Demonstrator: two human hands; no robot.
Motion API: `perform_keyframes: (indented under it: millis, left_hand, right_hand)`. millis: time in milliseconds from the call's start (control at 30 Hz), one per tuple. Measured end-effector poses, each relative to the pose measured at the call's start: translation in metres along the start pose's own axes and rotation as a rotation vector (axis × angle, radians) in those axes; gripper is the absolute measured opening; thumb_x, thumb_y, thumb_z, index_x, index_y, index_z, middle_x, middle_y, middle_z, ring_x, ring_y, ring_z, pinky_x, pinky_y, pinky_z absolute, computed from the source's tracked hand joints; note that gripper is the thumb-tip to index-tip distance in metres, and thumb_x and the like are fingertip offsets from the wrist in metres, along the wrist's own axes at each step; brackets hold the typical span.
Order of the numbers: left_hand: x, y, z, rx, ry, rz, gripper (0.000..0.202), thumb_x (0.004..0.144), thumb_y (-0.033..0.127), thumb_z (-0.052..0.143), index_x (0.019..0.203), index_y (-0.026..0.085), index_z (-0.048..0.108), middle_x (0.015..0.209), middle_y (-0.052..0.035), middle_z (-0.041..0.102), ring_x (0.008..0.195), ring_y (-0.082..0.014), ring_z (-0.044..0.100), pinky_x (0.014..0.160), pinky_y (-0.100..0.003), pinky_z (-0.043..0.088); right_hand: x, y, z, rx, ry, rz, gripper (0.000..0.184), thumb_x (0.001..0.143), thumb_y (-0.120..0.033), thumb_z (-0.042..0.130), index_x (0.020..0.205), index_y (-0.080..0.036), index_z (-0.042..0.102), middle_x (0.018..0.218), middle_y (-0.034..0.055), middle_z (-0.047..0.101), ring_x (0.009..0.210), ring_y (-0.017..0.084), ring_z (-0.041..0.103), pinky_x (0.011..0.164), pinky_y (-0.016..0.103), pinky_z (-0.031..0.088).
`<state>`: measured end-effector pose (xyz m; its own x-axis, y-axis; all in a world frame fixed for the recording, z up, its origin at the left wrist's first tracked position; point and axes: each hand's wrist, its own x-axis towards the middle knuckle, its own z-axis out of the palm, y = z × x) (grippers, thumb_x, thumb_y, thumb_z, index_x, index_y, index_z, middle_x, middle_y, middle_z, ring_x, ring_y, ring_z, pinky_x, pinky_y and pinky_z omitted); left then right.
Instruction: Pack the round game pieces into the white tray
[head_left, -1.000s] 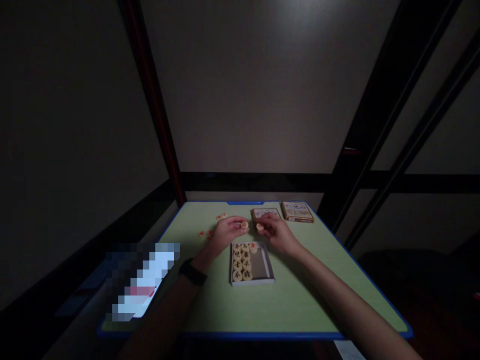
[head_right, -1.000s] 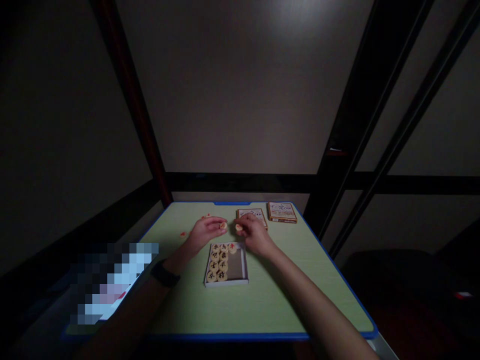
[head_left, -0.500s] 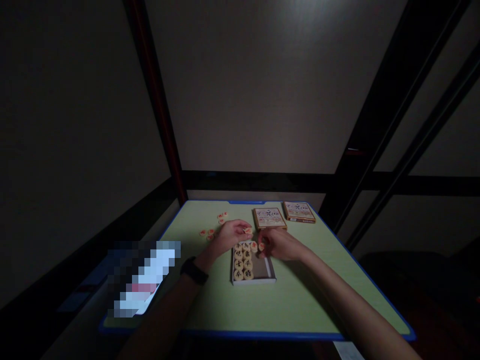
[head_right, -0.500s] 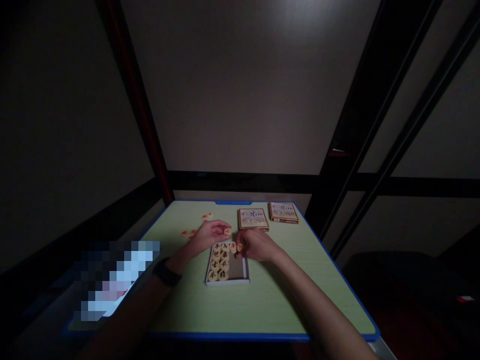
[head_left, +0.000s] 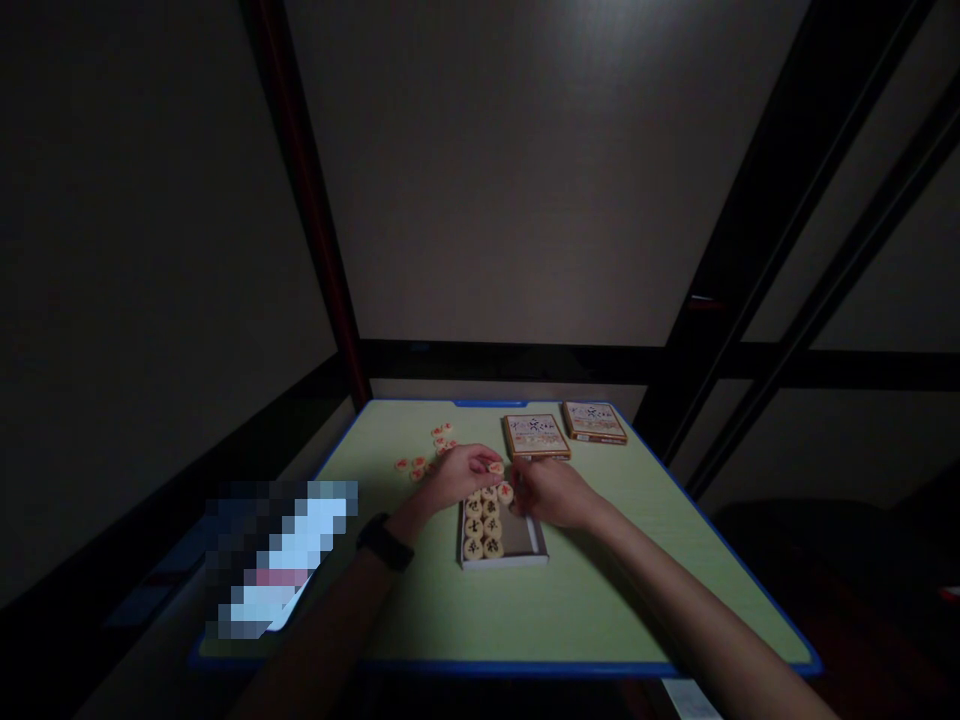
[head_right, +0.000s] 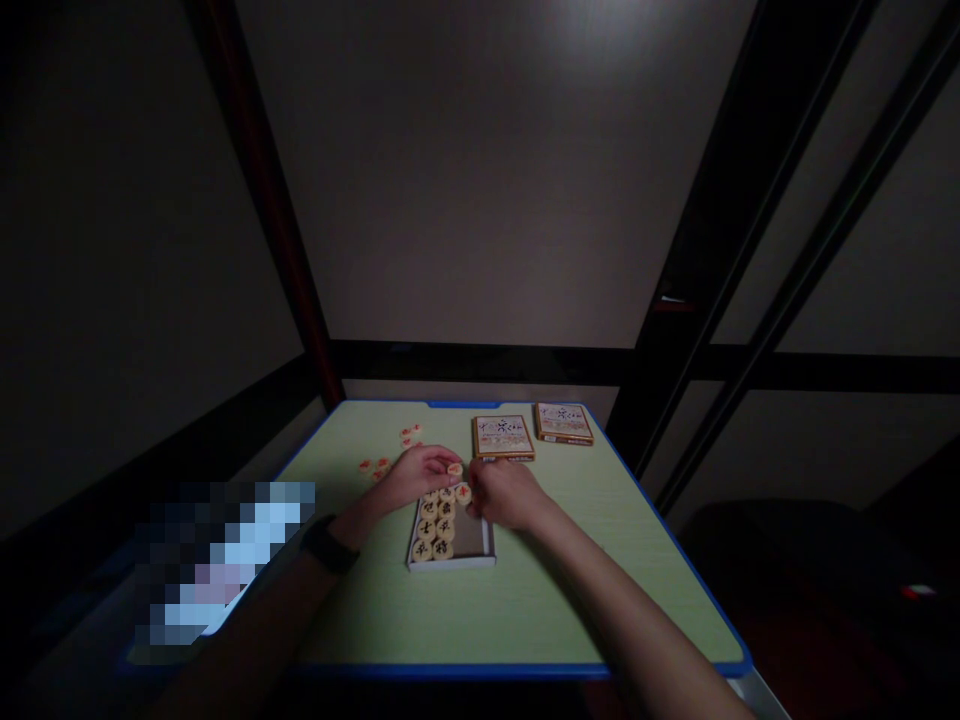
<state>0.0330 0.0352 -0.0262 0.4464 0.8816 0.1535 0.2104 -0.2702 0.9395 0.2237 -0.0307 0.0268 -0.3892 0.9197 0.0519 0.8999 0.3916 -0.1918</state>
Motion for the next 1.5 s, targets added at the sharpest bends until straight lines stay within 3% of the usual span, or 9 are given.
perform_keyframes:
  millis: [400,600,800,967,1133,1300,1500]
  left_hand:
    - [0.0,0.005,0.001,-0.124,0.014,-0.026,0.035,0.054,0.007,0.08,0.086,0.014,0.069,0.08,-0.0033,0.069,0.073,-0.0138,0.064,0.068,-0.025,0.052]
    - [-0.001,0.008,0.001,-0.15,0.014,-0.017,0.036,0.053,0.006,0.082,0.086,0.013,0.068,0.08,-0.0035,0.07,0.073,-0.0139,0.065,0.07,-0.026,0.052]
    - [0.001,0.007,0.001,-0.203,0.002,-0.01,0.04,0.052,0.01,0.085,0.089,0.013,0.068,0.081,-0.0042,0.07,0.074,-0.0139,0.065,0.071,-0.026,0.053]
    - [-0.004,0.015,0.0,-0.283,-0.055,-0.019,0.055,0.049,0.015,0.088,0.1,0.014,0.066,0.081,-0.0035,0.071,0.076,-0.016,0.067,0.073,-0.028,0.054]
    - [-0.012,0.025,-0.003,-0.262,-0.23,-0.036,0.069,0.058,0.022,0.086,0.122,0.014,0.061,0.087,-0.0057,0.073,0.075,-0.018,0.069,0.072,-0.029,0.053]
    - [-0.012,0.025,-0.001,-0.036,-0.125,0.085,0.06,0.061,0.02,0.084,0.118,0.016,0.067,0.109,-0.0115,0.072,0.095,-0.0219,0.067,0.08,-0.031,0.053]
    - [-0.014,0.024,-0.001,0.252,-0.04,0.154,0.038,0.067,0.02,0.078,0.105,0.018,0.073,0.109,-0.0093,0.072,0.095,-0.0226,0.066,0.084,-0.031,0.052]
  right_hand:
    - [0.004,0.005,0.005,0.064,0.02,-0.07,0.022,0.075,-0.019,0.075,0.093,-0.019,0.063,0.085,0.0058,0.072,0.077,0.02,0.065,0.058,0.026,0.029]
    - [0.005,0.004,0.008,0.079,0.065,-0.055,0.018,0.078,-0.02,0.072,0.093,-0.018,0.063,0.084,0.0057,0.072,0.075,0.019,0.063,0.059,0.026,0.028]
    - [0.005,0.009,0.004,0.201,0.137,-0.071,0.027,0.073,-0.019,0.075,0.097,-0.019,0.064,0.078,0.0014,0.067,0.07,0.017,0.059,0.059,0.024,0.033]
    - [0.005,0.014,0.003,0.284,0.277,-0.282,0.045,0.076,-0.009,0.069,0.119,-0.023,0.066,0.098,0.0051,0.065,0.086,0.018,0.061,0.075,0.027,0.045]
    - [0.005,0.013,0.004,0.362,0.222,-0.398,0.026,0.081,-0.011,0.069,0.104,-0.021,0.075,0.093,0.0057,0.065,0.086,0.018,0.062,0.078,0.027,0.048]
    - [0.005,0.015,-0.006,0.306,0.178,-0.276,0.02,0.071,-0.012,0.077,0.09,-0.019,0.074,0.085,0.0031,0.07,0.078,0.017,0.062,0.071,0.026,0.044]
    - [0.005,0.018,-0.006,0.186,0.075,-0.088,0.019,0.068,-0.018,0.074,0.087,-0.019,0.072,0.069,-0.0009,0.067,0.061,0.014,0.056,0.056,0.023,0.032]
